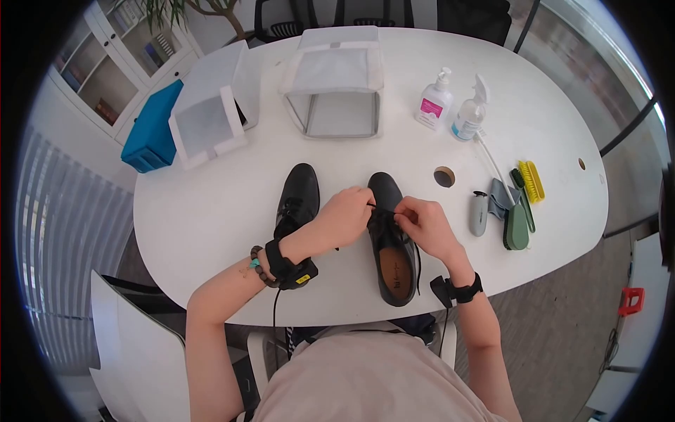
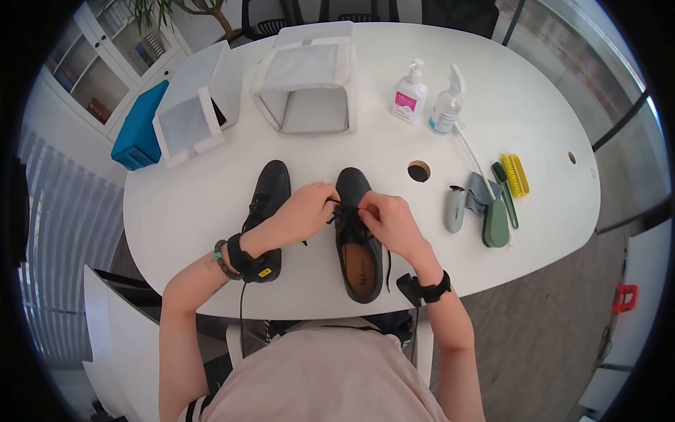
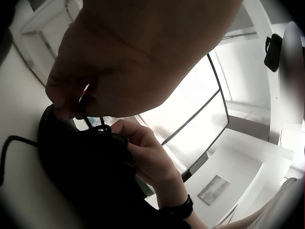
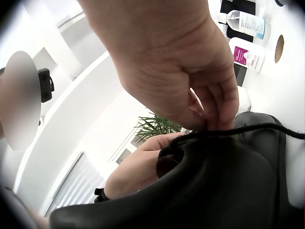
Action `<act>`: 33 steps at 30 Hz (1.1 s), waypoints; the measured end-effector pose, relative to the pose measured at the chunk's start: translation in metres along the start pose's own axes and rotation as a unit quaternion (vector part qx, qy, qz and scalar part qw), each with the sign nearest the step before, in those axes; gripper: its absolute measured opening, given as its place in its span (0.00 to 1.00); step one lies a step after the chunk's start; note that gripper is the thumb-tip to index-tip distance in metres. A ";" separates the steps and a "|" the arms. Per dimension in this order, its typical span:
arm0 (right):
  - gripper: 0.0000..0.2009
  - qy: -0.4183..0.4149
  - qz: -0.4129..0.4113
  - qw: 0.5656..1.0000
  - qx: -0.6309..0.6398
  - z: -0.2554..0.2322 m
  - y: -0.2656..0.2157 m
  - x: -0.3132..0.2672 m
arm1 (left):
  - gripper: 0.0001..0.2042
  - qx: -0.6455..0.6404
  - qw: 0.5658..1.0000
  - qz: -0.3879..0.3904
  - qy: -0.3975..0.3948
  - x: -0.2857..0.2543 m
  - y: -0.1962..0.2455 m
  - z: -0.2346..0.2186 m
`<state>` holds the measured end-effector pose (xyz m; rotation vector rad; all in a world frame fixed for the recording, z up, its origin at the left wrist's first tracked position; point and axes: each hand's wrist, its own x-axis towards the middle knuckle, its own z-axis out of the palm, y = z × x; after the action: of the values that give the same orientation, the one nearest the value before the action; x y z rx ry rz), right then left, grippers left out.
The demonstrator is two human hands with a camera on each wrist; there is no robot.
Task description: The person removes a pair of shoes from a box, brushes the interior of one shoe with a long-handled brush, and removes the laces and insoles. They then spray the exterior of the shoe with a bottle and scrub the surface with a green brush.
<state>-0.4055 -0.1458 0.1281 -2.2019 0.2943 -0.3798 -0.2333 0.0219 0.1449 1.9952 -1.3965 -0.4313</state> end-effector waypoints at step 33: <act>0.06 0.071 0.023 0.980 0.182 0.009 -0.021 0.016 | 0.12 -0.204 0.978 0.009 0.031 -0.003 0.017 -0.006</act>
<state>-0.3861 -0.1320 0.1423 -1.8104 0.3242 -0.5239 -0.2426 0.0230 0.1601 1.6468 -1.1754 -0.5892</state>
